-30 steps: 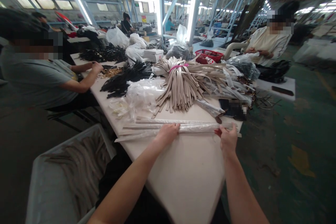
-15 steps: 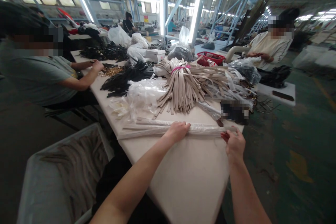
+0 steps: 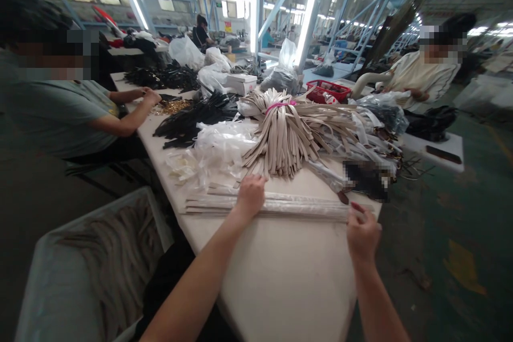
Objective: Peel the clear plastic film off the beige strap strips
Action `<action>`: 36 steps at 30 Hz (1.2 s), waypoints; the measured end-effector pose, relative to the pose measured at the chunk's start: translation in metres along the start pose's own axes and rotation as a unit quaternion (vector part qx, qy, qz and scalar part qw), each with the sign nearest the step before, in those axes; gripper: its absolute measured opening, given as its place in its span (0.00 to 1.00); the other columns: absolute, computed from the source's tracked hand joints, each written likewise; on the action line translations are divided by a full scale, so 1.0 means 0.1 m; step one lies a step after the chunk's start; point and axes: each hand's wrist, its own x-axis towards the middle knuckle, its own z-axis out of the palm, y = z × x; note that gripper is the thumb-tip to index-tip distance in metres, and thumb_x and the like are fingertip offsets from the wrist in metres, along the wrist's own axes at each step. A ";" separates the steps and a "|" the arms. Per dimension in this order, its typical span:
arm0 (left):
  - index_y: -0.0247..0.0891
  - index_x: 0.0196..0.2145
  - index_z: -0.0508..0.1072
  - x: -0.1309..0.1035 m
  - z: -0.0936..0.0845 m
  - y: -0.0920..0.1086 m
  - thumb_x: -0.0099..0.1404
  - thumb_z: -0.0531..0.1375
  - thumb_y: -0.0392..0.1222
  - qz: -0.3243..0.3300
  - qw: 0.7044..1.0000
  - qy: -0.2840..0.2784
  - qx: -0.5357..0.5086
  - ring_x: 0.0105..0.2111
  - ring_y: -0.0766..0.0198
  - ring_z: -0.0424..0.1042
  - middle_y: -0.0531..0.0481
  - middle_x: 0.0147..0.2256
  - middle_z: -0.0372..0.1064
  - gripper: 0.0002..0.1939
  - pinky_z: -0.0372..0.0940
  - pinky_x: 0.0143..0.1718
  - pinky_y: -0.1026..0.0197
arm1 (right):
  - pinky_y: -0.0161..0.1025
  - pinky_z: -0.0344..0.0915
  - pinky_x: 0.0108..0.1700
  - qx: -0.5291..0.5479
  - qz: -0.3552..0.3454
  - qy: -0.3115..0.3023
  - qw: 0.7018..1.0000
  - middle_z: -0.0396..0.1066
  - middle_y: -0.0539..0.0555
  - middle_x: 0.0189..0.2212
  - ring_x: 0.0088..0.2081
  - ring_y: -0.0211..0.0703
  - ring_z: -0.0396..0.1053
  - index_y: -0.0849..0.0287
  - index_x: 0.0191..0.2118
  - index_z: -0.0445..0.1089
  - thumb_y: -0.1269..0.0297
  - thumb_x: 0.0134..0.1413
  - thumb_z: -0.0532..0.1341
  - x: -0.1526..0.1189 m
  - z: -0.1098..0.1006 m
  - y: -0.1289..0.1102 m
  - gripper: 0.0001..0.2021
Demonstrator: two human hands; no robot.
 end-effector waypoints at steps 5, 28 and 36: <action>0.36 0.45 0.75 0.12 0.00 -0.87 0.62 0.52 0.27 -0.067 0.996 -0.004 0.061 0.47 0.50 0.68 0.38 0.45 0.72 0.18 0.60 0.49 0.52 | 0.38 0.63 0.28 -0.018 -0.093 -0.227 0.969 0.76 0.57 0.28 0.25 0.44 0.69 0.61 0.42 0.77 0.53 0.56 0.59 -0.39 0.75 -0.47 0.18; 0.38 0.42 0.67 -0.88 -0.73 0.31 0.65 0.63 0.43 -0.160 0.684 0.363 -0.612 0.32 0.60 0.78 0.47 0.34 0.77 0.11 0.73 0.35 0.57 | 0.51 0.46 0.69 0.052 -0.311 -0.496 0.809 0.72 0.44 0.23 0.25 0.35 0.68 0.57 0.26 0.71 0.63 0.65 0.58 -1.03 0.72 -1.10 0.15; 0.35 0.43 0.68 -1.05 -0.74 -1.22 0.60 0.63 0.38 -0.320 0.623 0.516 -0.493 0.22 0.68 0.71 0.52 0.30 0.73 0.13 0.67 0.22 0.66 | 0.35 0.67 0.35 -0.046 -0.191 -0.553 0.810 0.75 0.50 0.24 0.27 0.39 0.72 0.59 0.32 0.75 0.60 0.62 0.58 -0.64 0.36 -0.97 0.12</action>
